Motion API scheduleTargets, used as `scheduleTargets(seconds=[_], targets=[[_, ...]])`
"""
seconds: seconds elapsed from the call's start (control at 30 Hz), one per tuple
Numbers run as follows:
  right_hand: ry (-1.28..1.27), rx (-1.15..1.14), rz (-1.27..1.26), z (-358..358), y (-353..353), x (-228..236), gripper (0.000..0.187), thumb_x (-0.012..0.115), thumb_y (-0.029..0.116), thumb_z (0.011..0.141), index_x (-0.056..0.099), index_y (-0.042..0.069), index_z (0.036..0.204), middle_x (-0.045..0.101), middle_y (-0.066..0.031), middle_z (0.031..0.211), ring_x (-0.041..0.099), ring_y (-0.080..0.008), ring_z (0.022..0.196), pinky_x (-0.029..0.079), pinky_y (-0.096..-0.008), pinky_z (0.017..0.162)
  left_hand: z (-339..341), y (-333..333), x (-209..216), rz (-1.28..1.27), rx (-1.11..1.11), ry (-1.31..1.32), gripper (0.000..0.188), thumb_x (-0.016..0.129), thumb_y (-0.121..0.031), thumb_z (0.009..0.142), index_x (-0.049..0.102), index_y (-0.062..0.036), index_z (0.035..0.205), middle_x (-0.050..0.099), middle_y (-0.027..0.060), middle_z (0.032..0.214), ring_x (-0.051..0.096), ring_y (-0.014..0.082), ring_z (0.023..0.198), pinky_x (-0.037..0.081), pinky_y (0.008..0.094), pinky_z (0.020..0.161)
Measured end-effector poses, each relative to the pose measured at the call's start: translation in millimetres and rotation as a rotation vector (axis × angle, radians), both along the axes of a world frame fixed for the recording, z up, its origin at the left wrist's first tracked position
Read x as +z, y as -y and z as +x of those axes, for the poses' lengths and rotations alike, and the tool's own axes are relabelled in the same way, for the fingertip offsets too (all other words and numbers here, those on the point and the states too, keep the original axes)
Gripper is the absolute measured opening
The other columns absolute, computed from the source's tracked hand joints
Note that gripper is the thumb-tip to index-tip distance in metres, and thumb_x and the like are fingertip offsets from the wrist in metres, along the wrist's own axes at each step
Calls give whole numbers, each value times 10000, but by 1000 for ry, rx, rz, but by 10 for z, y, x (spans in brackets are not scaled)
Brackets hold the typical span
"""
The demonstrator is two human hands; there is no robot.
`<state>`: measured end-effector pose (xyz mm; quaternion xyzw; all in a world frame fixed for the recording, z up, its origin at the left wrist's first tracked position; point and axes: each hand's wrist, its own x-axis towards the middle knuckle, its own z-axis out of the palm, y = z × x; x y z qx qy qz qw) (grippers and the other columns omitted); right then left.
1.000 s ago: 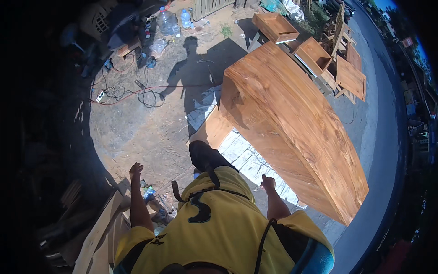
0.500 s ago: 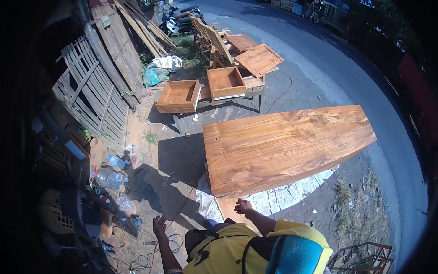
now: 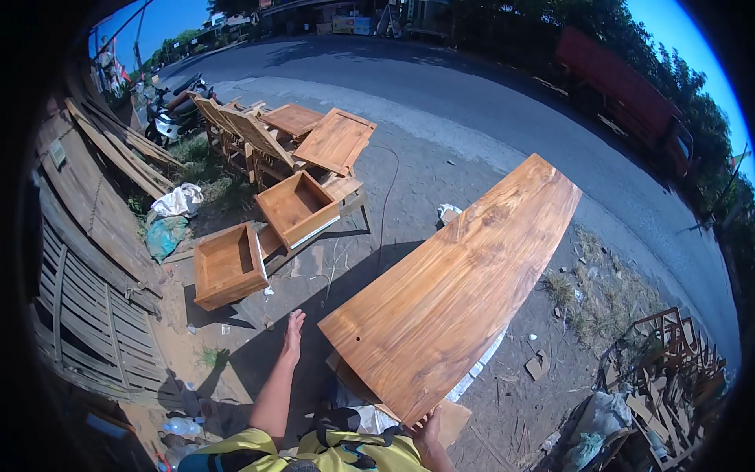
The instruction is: The person sprays a wooden cabinet with a spray gun, then refills the spray gun canister by pouring liquids into it and stirring with a wooden stick. Afterwards, the person sprays the cabinet again and flips a wooden board by hand.
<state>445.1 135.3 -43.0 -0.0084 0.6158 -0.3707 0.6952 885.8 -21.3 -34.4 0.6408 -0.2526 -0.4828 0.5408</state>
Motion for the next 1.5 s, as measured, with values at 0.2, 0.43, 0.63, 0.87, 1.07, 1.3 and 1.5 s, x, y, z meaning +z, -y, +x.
scheduleTargets(seconds=[0.2, 0.43, 0.63, 0.87, 1.07, 1.3, 1.5], targets=[[-20, -518, -38, 406, -68, -351, 902, 237, 810, 1004, 426, 147, 1586, 493, -164, 1585, 434, -377, 1479, 327, -635, 1174, -75, 986, -181, 214, -580, -462, 799, 329, -683, 1070, 378, -110, 1625, 490, 115, 1606, 457, 277, 1475, 390, 434, 1190], [198, -1229, -194, 763, -10, -364, 890, 362, 778, 997, 468, 47, 1495, 607, -206, 1424, 653, -381, 1216, 549, -544, 1008, -219, 1289, -332, 424, -833, -375, 792, 288, -688, 1077, 419, -108, 1601, 523, 146, 1563, 553, 292, 1388, 485, 474, 1118], [173, -1368, -87, 840, 85, -638, 808, 501, 708, 991, 571, 12, 1398, 557, -232, 1410, 580, -344, 1298, 476, -495, 1096, -455, 1211, -50, 378, -705, -357, 794, 285, -688, 1077, 416, -106, 1602, 523, 147, 1562, 556, 294, 1386, 487, 475, 1117], [111, -1434, -33, 930, 294, -26, 818, 546, 630, 1022, 498, -29, 1504, 473, -210, 1540, 383, -291, 1492, 283, -414, 1255, -700, 953, 214, 402, -657, -225, 797, 282, -689, 1078, 411, -104, 1604, 524, 148, 1561, 558, 297, 1383, 490, 476, 1116], [160, -1466, 3, 850, 286, 249, 775, 591, 607, 1011, 514, -9, 1475, 567, -170, 1452, 501, -262, 1399, 355, -397, 1211, -713, 829, 273, 401, -667, -192, 800, 279, -689, 1078, 407, -102, 1605, 524, 149, 1560, 560, 300, 1381, 493, 477, 1115], [132, -1379, -6, 567, 135, 449, 787, 584, 590, 1023, 476, -28, 1499, 513, -218, 1535, 477, -300, 1440, 380, -424, 1199, -776, 622, 187, 360, -685, -247, 803, 275, -690, 1078, 403, -99, 1606, 525, 150, 1559, 563, 303, 1378, 495, 477, 1114], [14, -1348, -103, 105, -162, 244, 821, 608, 589, 1010, 432, -28, 1523, 508, -271, 1508, 505, -353, 1406, 425, -476, 1170, -1076, 341, 31, 351, -727, -334, 805, 272, -690, 1078, 399, -97, 1607, 526, 151, 1559, 565, 306, 1375, 498, 478, 1113]])
